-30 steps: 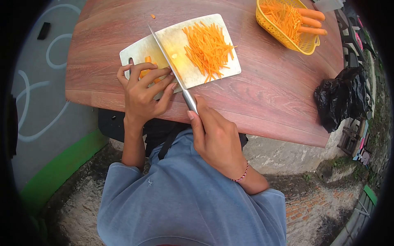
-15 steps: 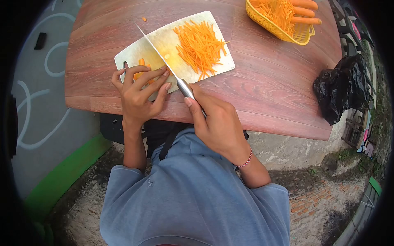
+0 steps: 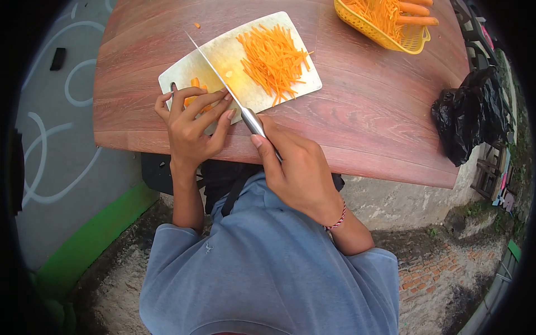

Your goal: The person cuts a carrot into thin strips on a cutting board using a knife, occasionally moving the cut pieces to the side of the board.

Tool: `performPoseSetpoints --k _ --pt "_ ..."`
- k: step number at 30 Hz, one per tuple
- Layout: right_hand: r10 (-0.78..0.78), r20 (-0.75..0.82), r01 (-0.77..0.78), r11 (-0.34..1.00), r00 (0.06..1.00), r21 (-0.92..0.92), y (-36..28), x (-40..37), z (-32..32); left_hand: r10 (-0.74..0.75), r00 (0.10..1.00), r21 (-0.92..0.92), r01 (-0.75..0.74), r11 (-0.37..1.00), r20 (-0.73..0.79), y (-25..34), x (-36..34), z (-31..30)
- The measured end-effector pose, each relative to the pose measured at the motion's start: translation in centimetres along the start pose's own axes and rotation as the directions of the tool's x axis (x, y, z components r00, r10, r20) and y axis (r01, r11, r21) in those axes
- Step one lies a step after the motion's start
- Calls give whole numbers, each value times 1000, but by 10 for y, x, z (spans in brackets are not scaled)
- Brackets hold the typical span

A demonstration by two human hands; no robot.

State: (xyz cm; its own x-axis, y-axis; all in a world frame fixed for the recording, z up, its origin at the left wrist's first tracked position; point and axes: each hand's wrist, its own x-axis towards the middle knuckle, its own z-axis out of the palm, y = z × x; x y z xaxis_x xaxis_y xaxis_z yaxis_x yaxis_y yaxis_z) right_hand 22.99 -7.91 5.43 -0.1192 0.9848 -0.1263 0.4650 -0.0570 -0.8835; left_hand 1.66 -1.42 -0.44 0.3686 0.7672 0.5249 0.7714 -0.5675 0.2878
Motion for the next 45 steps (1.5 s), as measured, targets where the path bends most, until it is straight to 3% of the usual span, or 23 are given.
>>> performPoseSetpoints --k 7,9,18,22,24,30,34,43,45 --pt "-20 -17 18 996 1000 -88 -5 -12 3 5 1000 -6 -5 1000 2 -1 0 0" --pt "-122 -71 111 984 990 -143 0 -13 11 16 1000 -4 -16 1000 -2 -1 0 0" --pt "-236 -97 213 956 967 -202 5 28 29 17 1000 9 -18 1000 7 -2 0 0" --pt "-222 -97 206 967 970 -149 11 13 15 14 1000 17 -15 1000 8 -2 -1 1" --pt "-108 -72 106 994 992 -42 10 7 7 17 1000 26 -17 1000 6 -2 -1 1" --pt "0 -38 1 999 999 35 5 4 0 27 1000 35 -27 999 6 -1 -1 0" --pt "-53 -45 55 998 998 42 7 1 5 31 999 40 -31 999 8 -1 -1 0" --pt "-18 -6 18 1000 1000 -22 3 -9 2 25 1000 -12 -25 1000 18 -2 -1 0" --pt "-114 -72 112 993 991 -28 9 -11 7 17 1000 -10 -17 1000 19 -1 -1 -1"
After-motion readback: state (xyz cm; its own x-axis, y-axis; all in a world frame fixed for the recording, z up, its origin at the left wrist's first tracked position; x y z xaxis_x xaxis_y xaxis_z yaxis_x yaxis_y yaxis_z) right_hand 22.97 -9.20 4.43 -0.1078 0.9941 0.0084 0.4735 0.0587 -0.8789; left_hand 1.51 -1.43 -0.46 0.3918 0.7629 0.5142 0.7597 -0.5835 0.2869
